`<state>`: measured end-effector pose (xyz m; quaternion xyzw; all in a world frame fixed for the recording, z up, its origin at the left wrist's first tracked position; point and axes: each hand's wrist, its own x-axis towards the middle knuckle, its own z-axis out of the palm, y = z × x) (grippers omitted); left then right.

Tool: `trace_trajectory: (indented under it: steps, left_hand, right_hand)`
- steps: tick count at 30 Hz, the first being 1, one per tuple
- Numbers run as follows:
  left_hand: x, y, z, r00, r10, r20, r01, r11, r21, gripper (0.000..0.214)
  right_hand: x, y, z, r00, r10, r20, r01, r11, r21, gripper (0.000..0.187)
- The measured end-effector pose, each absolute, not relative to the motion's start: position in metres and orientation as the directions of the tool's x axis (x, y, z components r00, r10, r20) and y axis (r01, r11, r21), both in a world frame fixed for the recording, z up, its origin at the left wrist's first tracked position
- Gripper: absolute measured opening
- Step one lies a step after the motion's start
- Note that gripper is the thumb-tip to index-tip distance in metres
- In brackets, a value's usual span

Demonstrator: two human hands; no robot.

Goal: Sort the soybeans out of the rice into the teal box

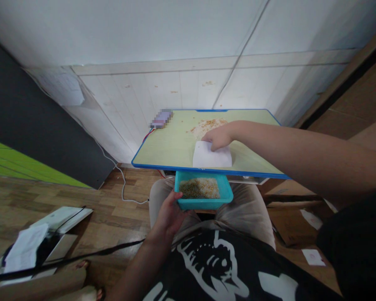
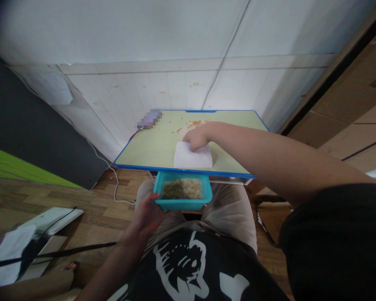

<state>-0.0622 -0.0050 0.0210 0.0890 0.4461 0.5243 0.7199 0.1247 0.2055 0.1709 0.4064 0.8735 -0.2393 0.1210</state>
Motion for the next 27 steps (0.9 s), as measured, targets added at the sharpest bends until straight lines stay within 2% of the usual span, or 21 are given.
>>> trace_trajectory:
  steps: [9, 14, 17, 21, 27]
  left_hand:
    - [-0.061, -0.005, 0.026, 0.082, 0.846, -0.527, -0.669, 0.439, 0.600, 0.045]
    - [-0.062, -0.006, 0.024, 0.074, 0.820, -0.568, -0.678, 0.459, 0.574, 0.041]
    - [-0.062, -0.007, 0.024, 0.059, 0.820, -0.569, -0.672, 0.455, 0.585, 0.039]
    - [-0.059, -0.007, 0.027, 0.049, 0.824, -0.565, -0.668, 0.448, 0.594, 0.052]
    - [-0.057, -0.010, 0.029, 0.039, 0.811, -0.584, -0.669, 0.455, 0.588, 0.050]
  right_hand:
    - [0.130, 0.205, 0.165, -0.662, 0.571, -0.485, 0.744, 0.578, -0.335, 0.023]
    - [0.134, 0.207, 0.169, -0.658, 0.633, -0.408, 0.752, 0.576, -0.319, 0.027]
    - [0.140, 0.211, 0.172, -0.621, 0.697, -0.358, 0.783, 0.576, -0.237, 0.037]
    - [0.142, 0.207, 0.174, -0.539, 0.788, -0.299, 0.837, 0.540, -0.085, 0.046]
    - [0.138, 0.188, 0.178, -0.445, 0.839, -0.313, 0.878, 0.478, 0.032, 0.038]
